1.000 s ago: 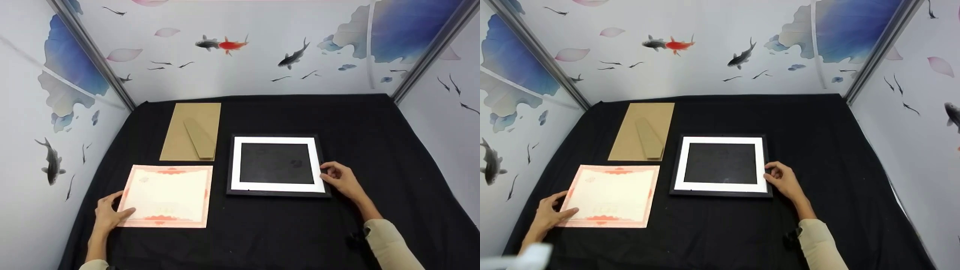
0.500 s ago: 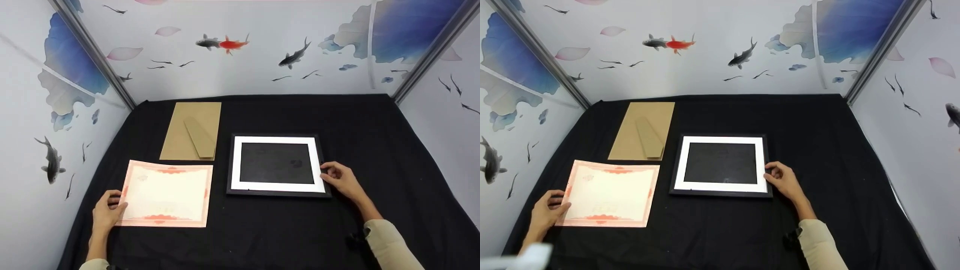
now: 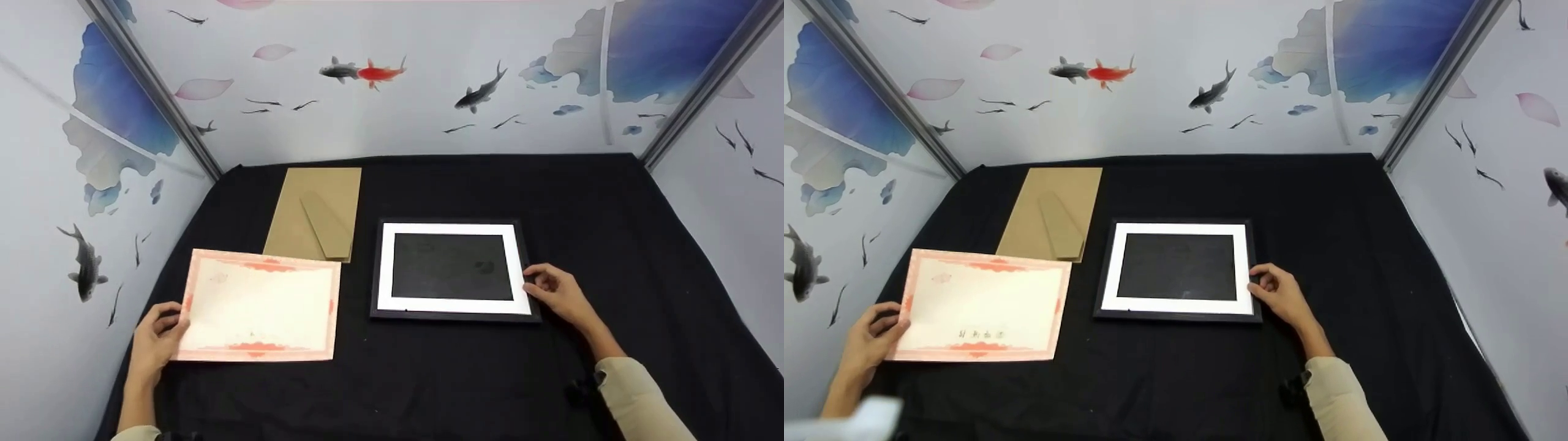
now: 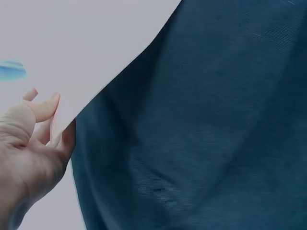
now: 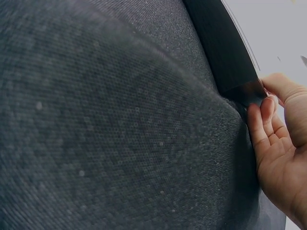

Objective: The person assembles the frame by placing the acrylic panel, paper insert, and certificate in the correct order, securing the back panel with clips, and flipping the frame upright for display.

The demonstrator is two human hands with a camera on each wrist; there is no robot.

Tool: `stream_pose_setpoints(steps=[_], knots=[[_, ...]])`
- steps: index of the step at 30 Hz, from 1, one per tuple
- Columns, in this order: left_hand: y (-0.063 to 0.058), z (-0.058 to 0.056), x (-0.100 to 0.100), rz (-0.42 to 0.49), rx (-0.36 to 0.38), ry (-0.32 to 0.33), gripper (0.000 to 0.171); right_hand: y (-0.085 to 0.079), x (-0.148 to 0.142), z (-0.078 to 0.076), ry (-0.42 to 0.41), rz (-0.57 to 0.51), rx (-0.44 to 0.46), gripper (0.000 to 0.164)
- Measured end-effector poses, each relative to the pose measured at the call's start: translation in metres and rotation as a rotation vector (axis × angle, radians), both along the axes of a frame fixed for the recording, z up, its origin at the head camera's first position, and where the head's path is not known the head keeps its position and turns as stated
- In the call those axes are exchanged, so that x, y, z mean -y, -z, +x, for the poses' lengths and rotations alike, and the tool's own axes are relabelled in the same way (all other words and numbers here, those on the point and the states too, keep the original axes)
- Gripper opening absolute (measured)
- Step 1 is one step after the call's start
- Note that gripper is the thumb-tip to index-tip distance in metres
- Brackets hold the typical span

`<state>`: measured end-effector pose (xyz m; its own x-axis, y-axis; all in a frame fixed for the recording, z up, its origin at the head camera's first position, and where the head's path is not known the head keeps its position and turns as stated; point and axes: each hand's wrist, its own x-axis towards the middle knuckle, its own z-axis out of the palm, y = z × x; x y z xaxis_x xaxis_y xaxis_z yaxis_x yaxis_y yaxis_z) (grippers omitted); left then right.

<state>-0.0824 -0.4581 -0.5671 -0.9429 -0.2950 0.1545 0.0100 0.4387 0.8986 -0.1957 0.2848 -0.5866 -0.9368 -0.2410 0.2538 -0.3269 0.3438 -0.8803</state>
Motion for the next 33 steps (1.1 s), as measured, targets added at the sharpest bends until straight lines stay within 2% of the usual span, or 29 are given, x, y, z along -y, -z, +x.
stream_pose_setpoints(steps=[7,11,17,26,33], knots=[[-0.020,-0.001,0.009,0.349,0.012,0.067,0.034,0.000,-0.001,0.000,0.003,-0.005,0.003,0.024],[-0.029,-0.008,0.004,0.463,0.014,0.066,0.034,0.001,-0.002,0.001,0.001,-0.010,0.007,0.024],[-0.034,-0.030,-0.018,0.513,0.009,0.051,0.034,0.000,-0.002,-0.001,0.000,-0.009,0.021,0.024],[-0.035,-0.065,-0.071,0.549,-0.035,0.065,0.033,-0.001,-0.002,0.000,-0.002,0.003,0.037,0.024],[-0.025,-0.080,-0.114,0.626,-0.018,0.106,0.031,0.000,-0.002,0.000,-0.004,-0.021,0.037,0.024]])
